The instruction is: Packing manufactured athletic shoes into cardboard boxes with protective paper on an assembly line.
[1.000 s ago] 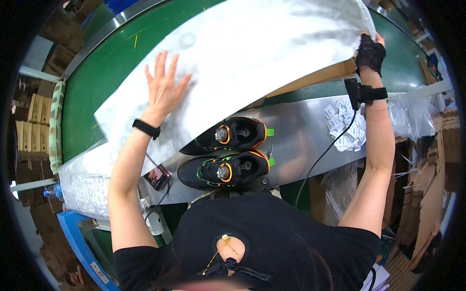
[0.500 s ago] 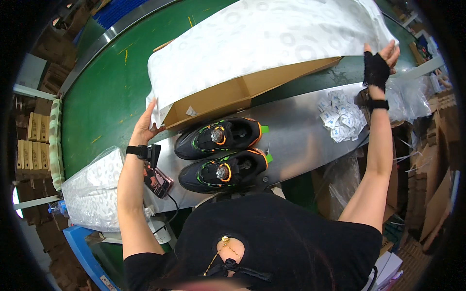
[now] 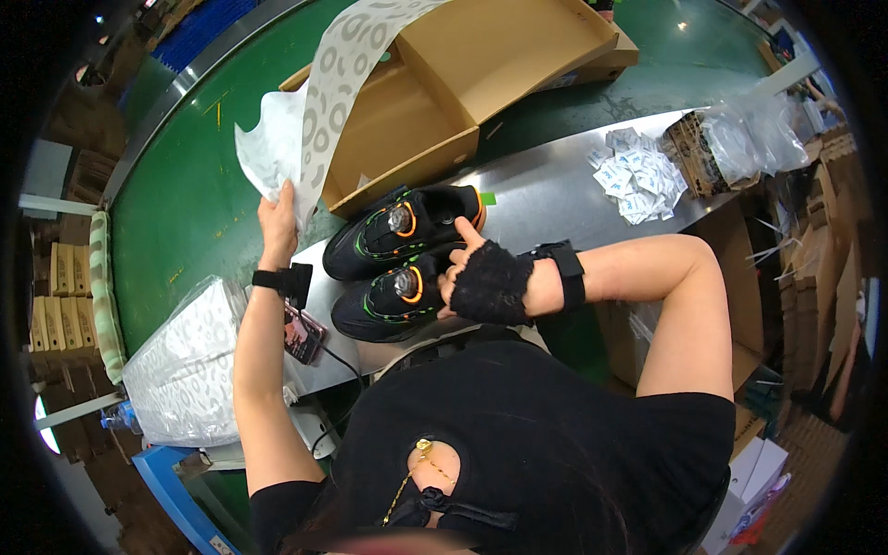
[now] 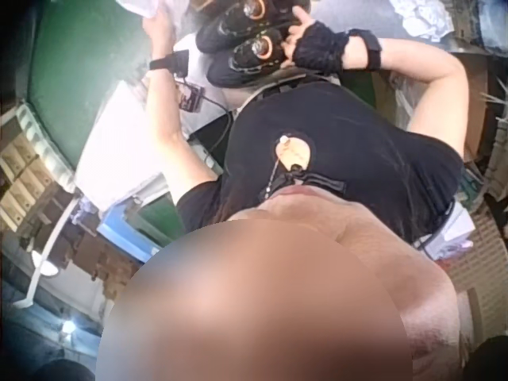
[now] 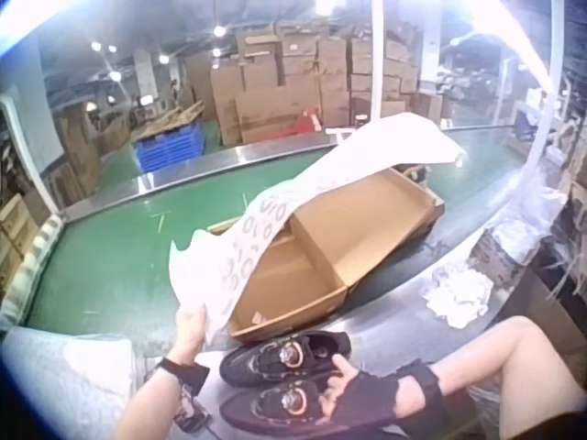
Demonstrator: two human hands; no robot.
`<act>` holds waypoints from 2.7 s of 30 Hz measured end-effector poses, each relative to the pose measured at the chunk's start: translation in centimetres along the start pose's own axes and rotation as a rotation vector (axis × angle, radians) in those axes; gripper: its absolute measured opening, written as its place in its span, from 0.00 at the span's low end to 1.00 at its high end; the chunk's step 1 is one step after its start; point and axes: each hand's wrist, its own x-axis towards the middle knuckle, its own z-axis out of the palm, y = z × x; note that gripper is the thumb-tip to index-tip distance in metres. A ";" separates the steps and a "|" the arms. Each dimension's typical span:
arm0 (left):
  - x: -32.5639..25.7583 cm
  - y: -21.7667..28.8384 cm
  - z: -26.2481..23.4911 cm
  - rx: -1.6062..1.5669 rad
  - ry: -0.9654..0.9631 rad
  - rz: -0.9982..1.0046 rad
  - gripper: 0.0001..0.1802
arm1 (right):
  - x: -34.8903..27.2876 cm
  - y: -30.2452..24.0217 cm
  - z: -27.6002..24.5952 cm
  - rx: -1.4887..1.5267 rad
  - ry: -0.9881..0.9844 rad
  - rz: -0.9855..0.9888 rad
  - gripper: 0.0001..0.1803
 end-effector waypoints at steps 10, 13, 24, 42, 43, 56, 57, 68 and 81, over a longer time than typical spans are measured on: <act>-1.3 -0.6 -7.8 0.426 0.034 0.500 0.15 | 8.3 4.8 -13.7 1.237 0.209 0.365 0.22; -2.8 3.4 -6.1 0.541 0.116 0.471 0.14 | 12.5 8.3 -15.5 1.296 0.512 0.249 0.15; -1.8 -0.2 -10.0 0.340 0.116 0.223 0.18 | 3.8 16.0 -13.0 -0.009 0.559 0.821 0.41; 1.5 4.2 -14.2 0.390 0.121 0.186 0.16 | 15.1 13.6 -3.0 0.911 0.529 0.745 0.22; 1.6 6.3 -13.5 0.193 0.071 0.170 0.15 | 15.9 13.6 -0.5 0.602 0.535 0.688 0.22; 5.8 7.6 5.6 0.305 -0.636 -0.045 0.33 | 10.3 8.6 -5.5 0.673 0.086 0.166 0.13; 6.2 7.2 6.1 0.527 -0.649 0.014 0.30 | 8.2 8.4 -5.8 0.577 0.191 0.105 0.13; 4.4 7.7 11.7 1.601 -0.967 0.244 0.30 | 1.6 4.5 -0.7 0.011 -0.025 0.207 0.27; -6.9 10.5 5.5 0.695 -0.882 0.625 0.41 | 4.3 8.1 0.2 0.172 0.330 0.315 0.22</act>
